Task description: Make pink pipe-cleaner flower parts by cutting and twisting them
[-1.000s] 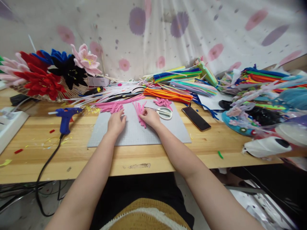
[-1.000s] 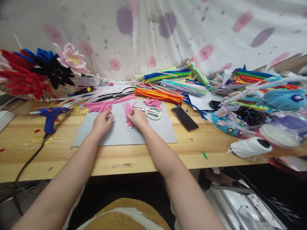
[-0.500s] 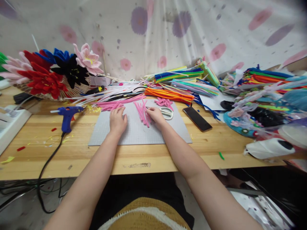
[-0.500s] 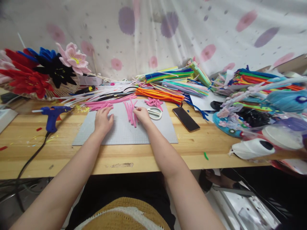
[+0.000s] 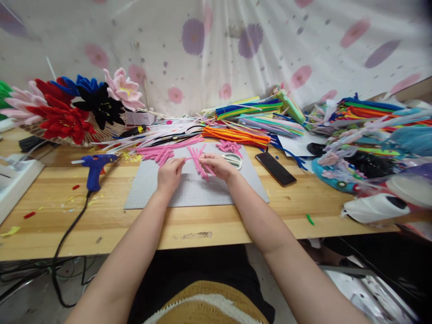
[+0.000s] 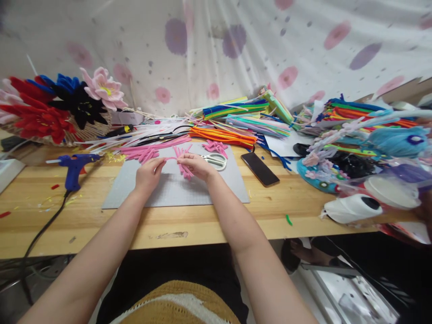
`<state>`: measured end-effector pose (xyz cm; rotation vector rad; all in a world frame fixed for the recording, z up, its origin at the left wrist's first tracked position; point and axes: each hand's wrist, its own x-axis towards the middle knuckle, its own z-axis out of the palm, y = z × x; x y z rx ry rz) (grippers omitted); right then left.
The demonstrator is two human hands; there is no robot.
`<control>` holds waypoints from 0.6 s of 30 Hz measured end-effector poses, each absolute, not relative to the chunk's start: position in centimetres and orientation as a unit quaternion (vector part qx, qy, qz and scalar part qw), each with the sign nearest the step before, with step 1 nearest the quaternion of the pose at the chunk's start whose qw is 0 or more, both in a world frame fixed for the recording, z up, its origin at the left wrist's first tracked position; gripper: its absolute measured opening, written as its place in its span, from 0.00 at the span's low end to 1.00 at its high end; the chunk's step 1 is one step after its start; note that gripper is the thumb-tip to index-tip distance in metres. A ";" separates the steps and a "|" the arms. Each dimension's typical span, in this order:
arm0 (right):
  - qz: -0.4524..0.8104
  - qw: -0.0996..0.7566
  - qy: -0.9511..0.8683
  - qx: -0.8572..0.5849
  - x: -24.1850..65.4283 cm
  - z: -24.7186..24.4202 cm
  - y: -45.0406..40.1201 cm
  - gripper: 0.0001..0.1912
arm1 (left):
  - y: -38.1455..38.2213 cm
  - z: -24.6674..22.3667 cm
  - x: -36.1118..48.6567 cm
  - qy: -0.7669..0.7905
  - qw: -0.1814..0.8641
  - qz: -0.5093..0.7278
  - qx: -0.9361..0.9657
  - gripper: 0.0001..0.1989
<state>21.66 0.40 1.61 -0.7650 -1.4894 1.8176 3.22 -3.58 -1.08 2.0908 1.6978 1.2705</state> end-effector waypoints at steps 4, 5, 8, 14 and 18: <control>0.643 0.419 -0.554 -0.322 21.1 1.1 1.0 0.18 | -3.7 -1.4 4.0 0.573 0.254 0.499 0.598 0.11; 0.627 0.436 -0.553 -0.332 20.9 1.0 1.1 0.19 | -3.8 -1.3 4.4 0.565 0.323 0.516 0.556 0.11; 0.591 0.470 -0.552 -0.353 20.1 0.8 1.0 0.20 | -4.0 -1.0 5.6 0.520 0.496 0.539 0.440 0.12; 0.595 0.473 -0.541 -0.360 19.0 0.1 0.8 0.20 | -4.3 -0.7 6.3 0.506 0.557 0.545 0.370 0.11; 0.584 0.485 -0.550 -0.349 18.7 -0.4 1.1 0.20 | -4.2 -0.8 6.2 0.497 0.579 0.529 0.371 0.09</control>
